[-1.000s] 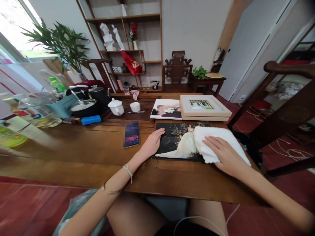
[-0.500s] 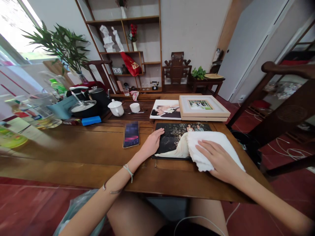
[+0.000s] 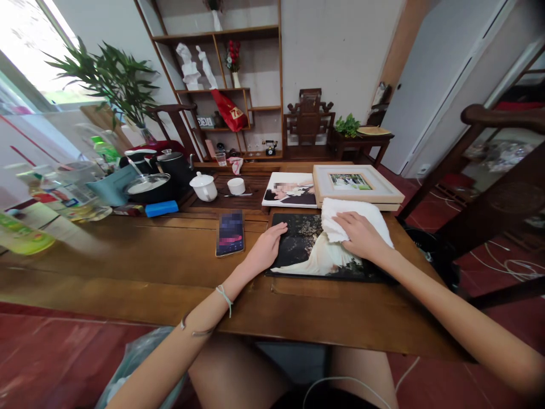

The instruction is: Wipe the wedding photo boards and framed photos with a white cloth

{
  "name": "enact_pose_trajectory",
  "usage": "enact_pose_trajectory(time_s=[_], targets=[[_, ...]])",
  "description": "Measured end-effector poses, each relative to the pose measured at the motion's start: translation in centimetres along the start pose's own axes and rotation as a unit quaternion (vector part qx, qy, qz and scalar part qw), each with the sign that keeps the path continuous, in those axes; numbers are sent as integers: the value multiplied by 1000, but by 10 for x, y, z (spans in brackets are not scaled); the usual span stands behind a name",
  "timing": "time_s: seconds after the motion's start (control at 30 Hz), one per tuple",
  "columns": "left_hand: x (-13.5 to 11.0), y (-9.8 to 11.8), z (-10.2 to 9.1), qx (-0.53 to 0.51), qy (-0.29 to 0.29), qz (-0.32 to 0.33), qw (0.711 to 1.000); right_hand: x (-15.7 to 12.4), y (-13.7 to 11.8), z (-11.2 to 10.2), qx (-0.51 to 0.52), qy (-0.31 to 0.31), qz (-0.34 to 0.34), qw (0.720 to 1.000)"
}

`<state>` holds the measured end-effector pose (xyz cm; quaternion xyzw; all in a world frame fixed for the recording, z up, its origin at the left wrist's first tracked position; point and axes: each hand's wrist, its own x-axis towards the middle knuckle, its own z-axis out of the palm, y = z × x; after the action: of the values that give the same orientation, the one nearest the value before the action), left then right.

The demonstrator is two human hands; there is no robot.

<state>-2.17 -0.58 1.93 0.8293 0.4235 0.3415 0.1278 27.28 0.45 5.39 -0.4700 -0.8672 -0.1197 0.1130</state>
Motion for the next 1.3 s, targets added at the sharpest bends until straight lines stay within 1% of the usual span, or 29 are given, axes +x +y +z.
enact_pose_trajectory(time_s=[0.07, 0.17, 0.27, 0.37, 0.43, 0.5, 0.57, 0.67, 0.93, 1.07, 1.13, 1.2, 1.3], targets=[[0, 0, 0, 2, -5, 0, 1000, -8, -6, -3, 4, -2, -6, 1000], [0, 0, 0, -3, -3, 4, 1000, -31, -21, -10, 24, 9, -23, 999], [0, -1, 1, 0, 2, 4, 1000, -61, -43, -19, 45, 28, -39, 998], [0, -1, 2, 6, 5, 4, 1000, -85, -66, -30, 41, 31, -56, 997], [0, -2, 3, 5, 5, 4, 1000, -95, -79, -36, 33, 23, -67, 997], [0, -3, 3, 1, 6, 5, 1000, -99, -85, -38, 30, 21, -74, 997], [0, -3, 4, -2, 8, 7, 1000, -95, -85, -37, 33, 23, -73, 997], [0, -3, 3, 1, 8, 11, 1000, -80, -73, -29, 36, 27, -69, 997], [-1, -2, 2, -4, 3, 3, 1000, -13, -25, -5, -2, -4, -13, 1000], [-1, -3, 2, -6, 7, 9, 1000, 14, -5, 2, -8, -14, -10, 1000], [-1, -3, 2, -3, 8, 10, 1000, 20, 0, 6, -8, -9, -10, 1000], [0, -3, 2, 2, 6, 10, 1000, 18, 1, 7, -6, 0, -10, 1000], [0, -2, 1, 8, -1, 8, 1000, 3, -9, 3, -1, 10, -21, 1000]])
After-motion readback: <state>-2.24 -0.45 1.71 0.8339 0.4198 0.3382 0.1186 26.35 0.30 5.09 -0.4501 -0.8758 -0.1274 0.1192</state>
